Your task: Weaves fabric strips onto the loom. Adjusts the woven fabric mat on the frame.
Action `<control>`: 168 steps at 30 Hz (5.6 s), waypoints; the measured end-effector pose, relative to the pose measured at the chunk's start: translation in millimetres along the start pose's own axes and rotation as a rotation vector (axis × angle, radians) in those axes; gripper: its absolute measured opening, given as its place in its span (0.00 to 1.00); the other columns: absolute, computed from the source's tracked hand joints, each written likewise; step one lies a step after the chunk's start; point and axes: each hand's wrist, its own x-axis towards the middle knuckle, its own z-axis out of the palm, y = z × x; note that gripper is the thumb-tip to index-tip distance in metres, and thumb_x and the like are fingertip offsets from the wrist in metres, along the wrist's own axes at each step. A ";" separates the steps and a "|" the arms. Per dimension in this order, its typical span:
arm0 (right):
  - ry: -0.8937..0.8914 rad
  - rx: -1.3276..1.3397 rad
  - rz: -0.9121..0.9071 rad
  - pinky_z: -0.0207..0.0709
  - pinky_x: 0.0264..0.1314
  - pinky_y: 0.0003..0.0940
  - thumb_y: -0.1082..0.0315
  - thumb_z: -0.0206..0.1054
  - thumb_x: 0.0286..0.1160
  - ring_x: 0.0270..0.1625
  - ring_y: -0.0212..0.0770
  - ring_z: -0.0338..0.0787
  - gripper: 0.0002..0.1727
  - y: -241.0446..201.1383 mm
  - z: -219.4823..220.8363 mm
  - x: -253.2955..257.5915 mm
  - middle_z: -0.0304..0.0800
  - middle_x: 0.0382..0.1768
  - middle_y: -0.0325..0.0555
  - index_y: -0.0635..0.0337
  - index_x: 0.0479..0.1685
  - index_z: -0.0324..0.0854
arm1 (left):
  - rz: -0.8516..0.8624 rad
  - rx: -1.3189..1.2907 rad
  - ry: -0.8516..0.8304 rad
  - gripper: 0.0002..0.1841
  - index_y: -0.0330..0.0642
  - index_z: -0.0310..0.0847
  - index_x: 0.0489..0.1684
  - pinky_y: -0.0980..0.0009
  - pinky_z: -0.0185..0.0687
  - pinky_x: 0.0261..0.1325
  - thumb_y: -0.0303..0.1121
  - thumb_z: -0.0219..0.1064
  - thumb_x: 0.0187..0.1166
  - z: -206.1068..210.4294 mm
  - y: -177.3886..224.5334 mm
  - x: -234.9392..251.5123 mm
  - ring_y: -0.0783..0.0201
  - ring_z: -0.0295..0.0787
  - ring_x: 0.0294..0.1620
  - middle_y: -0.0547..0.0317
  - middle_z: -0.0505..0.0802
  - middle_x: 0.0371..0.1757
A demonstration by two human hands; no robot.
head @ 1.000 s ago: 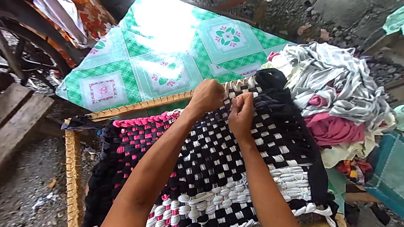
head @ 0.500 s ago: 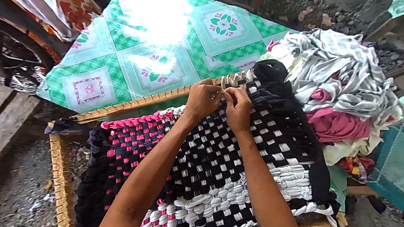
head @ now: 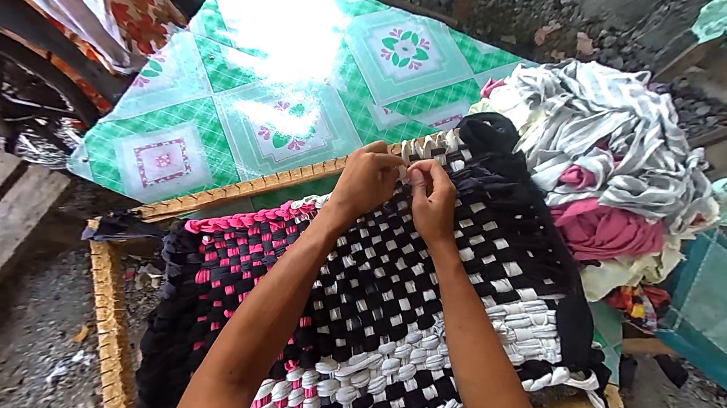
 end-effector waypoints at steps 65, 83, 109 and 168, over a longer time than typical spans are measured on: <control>-0.003 -0.018 -0.040 0.82 0.37 0.29 0.59 0.70 0.81 0.37 0.35 0.84 0.14 12.9 -7.9 18.0 0.84 0.51 0.49 0.61 0.52 0.84 | -0.321 -0.046 0.020 0.13 0.49 0.95 0.52 0.50 0.90 0.55 0.35 0.64 0.80 15.1 22.9 4.7 0.60 0.96 0.47 0.59 0.98 0.46; 0.012 -0.070 0.129 0.83 0.49 0.38 0.64 0.51 0.91 0.43 0.40 0.86 0.13 5.8 -1.3 20.5 0.82 0.41 0.50 0.65 0.58 0.72 | -0.208 0.025 0.051 0.14 0.46 0.94 0.56 0.49 0.87 0.60 0.34 0.61 0.86 25.9 26.8 -10.7 0.54 0.94 0.52 0.53 0.97 0.50; 0.031 0.141 0.070 0.87 0.50 0.34 0.63 0.54 0.92 0.43 0.35 0.90 0.13 15.3 -2.3 16.5 0.89 0.40 0.45 0.64 0.55 0.76 | -0.909 -0.021 0.292 0.12 0.61 0.96 0.41 0.44 0.82 0.43 0.48 0.64 0.79 45.6 57.7 23.5 0.58 0.94 0.43 0.65 0.97 0.38; 0.085 0.029 0.102 0.93 0.38 0.32 0.69 0.67 0.81 0.34 0.35 0.92 0.09 6.8 -5.8 7.6 0.88 0.45 0.49 0.65 0.48 0.87 | -0.018 -0.219 -0.035 0.09 0.44 0.95 0.44 0.68 0.92 0.54 0.24 0.67 0.79 8.9 2.5 17.0 0.68 0.94 0.48 0.57 0.96 0.51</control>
